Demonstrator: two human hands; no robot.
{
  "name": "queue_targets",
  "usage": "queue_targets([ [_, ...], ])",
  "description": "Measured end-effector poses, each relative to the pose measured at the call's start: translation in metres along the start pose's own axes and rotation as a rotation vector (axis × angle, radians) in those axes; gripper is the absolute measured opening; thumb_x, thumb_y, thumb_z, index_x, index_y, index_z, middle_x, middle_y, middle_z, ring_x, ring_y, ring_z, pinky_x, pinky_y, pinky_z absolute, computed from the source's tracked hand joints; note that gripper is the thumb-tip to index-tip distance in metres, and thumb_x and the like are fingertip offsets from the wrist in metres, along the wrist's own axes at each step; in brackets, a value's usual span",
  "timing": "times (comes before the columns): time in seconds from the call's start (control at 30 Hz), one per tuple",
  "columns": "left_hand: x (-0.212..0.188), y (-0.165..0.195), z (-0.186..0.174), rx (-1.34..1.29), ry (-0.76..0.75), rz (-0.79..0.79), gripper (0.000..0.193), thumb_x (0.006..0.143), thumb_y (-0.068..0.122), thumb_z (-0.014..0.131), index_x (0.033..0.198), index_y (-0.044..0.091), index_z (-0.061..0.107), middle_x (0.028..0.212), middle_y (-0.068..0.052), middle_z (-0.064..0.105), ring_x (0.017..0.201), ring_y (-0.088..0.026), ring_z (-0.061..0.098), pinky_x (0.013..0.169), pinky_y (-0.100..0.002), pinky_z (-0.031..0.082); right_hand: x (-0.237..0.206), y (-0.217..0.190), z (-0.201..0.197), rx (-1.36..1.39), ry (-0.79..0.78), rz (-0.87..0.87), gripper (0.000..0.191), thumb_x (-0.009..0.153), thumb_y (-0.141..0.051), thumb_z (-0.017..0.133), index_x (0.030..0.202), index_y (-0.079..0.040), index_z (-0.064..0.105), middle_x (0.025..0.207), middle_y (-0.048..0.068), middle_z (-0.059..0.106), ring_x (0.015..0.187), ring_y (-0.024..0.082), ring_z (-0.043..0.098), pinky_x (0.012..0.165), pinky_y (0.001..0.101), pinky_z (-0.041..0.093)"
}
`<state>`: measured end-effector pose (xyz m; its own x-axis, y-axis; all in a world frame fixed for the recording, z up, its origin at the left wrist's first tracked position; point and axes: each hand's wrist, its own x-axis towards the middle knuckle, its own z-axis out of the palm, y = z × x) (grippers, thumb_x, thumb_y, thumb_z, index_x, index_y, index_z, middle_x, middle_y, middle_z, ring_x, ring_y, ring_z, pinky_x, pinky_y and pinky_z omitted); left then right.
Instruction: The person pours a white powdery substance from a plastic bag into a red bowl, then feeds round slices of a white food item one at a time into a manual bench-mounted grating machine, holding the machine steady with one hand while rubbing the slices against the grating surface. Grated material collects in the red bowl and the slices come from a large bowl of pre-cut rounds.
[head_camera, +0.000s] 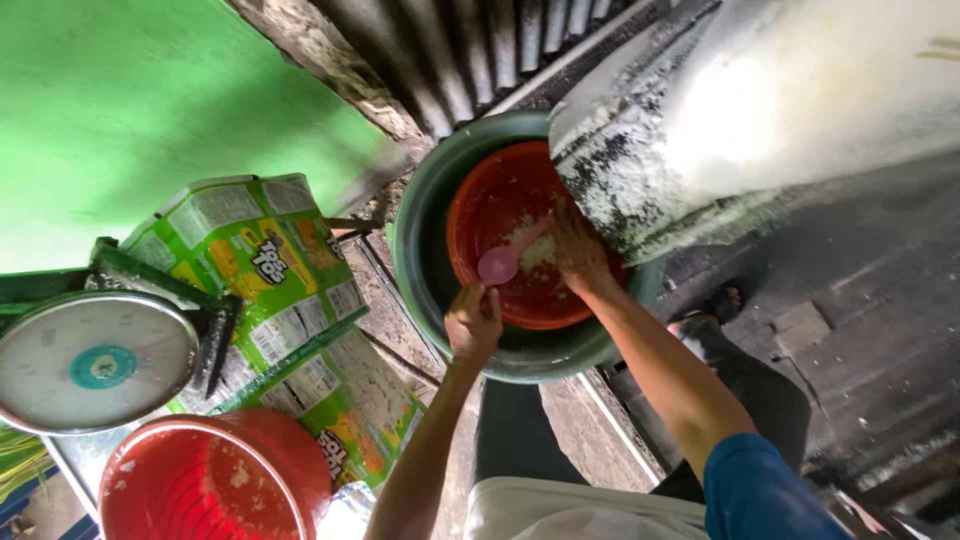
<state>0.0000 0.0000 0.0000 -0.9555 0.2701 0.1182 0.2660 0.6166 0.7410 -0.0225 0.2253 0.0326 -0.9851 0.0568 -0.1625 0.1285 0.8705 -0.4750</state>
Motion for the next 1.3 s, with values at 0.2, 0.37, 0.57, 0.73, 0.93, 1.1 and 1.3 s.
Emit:
queue_targets([
  [0.2,0.028,-0.005,0.004,-0.141,-0.076,0.031,0.010,0.099,0.011,0.068,0.108,0.008,0.071,0.094,-0.010,0.075,0.072,-0.018,0.076,0.060,-0.030,0.062,0.038,-0.015,-0.006,-0.140,-0.088,-0.007,0.063,0.096,-0.010,0.041,0.159,-0.016,0.036,0.169,0.021,0.020,0.156,0.044,0.016,0.124,0.0559,0.021],
  [0.37,0.051,0.027,0.026,-0.314,-0.076,0.063,0.014,0.103,0.017,0.065,0.113,0.008,0.069,0.103,-0.010,0.076,0.077,-0.015,0.077,0.058,-0.029,0.060,0.042,-0.037,0.012,-0.159,-0.203,0.048,0.061,0.097,-0.011,0.042,0.157,-0.016,0.037,0.162,0.018,0.025,0.147,0.041,0.019,0.117,0.0560,0.022],
  [0.57,0.095,0.130,0.069,-0.442,-0.486,-0.360,0.033,0.092,0.037,0.074,0.117,0.015,0.076,0.098,-0.007,0.079,0.086,-0.018,0.075,0.080,-0.031,0.061,0.019,-0.033,-0.001,0.058,-0.197,0.207,0.055,0.098,-0.012,0.044,0.153,-0.015,0.041,0.147,0.016,0.033,0.129,0.036,0.026,0.103,0.0512,0.027],
  [0.73,0.126,0.182,0.096,-0.594,-0.632,-0.625,0.046,0.094,0.037,0.075,0.129,0.007,0.070,0.101,-0.012,0.073,0.086,-0.019,0.065,0.078,-0.035,0.052,0.007,-0.038,-0.014,0.190,-0.244,0.240,0.050,0.099,-0.014,0.046,0.149,-0.014,0.044,0.134,0.013,0.040,0.115,0.031,0.032,0.092,0.0472,0.030],
  [0.93,0.147,0.211,0.106,-1.050,-0.609,-0.843,0.058,0.088,0.041,0.076,0.125,-0.003,0.069,0.087,-0.011,0.069,0.060,-0.015,0.047,0.052,-0.037,0.040,-0.039,-0.057,-0.028,0.352,-0.340,0.302,0.045,0.100,-0.016,0.048,0.144,-0.013,0.048,0.119,0.011,0.049,0.097,0.026,0.038,0.079,0.0425,0.035],
  [1.1,0.168,0.237,0.110,-0.914,-0.695,-1.000,0.058,0.091,0.046,0.076,0.110,-0.009,0.073,0.084,-0.013,0.057,0.050,-0.015,0.039,0.043,-0.037,0.032,-0.079,-0.046,-0.029,0.522,-0.369,0.363,0.041,0.100,-0.017,0.049,0.141,-0.012,0.051,0.106,0.008,0.056,0.083,0.021,0.044,0.068,0.0385,0.039],
  [1.3,0.156,0.238,0.083,-0.785,-0.751,-1.029,0.057,0.085,0.043,0.078,0.117,-0.003,0.070,0.112,-0.017,0.069,0.087,-0.027,0.064,0.075,-0.041,0.057,-0.159,-0.017,-0.038,0.828,-0.409,0.414,0.036,0.101,-0.019,0.051,0.136,-0.011,0.055,0.091,0.006,0.064,0.065,0.015,0.050,0.054,0.0337,0.043],
])
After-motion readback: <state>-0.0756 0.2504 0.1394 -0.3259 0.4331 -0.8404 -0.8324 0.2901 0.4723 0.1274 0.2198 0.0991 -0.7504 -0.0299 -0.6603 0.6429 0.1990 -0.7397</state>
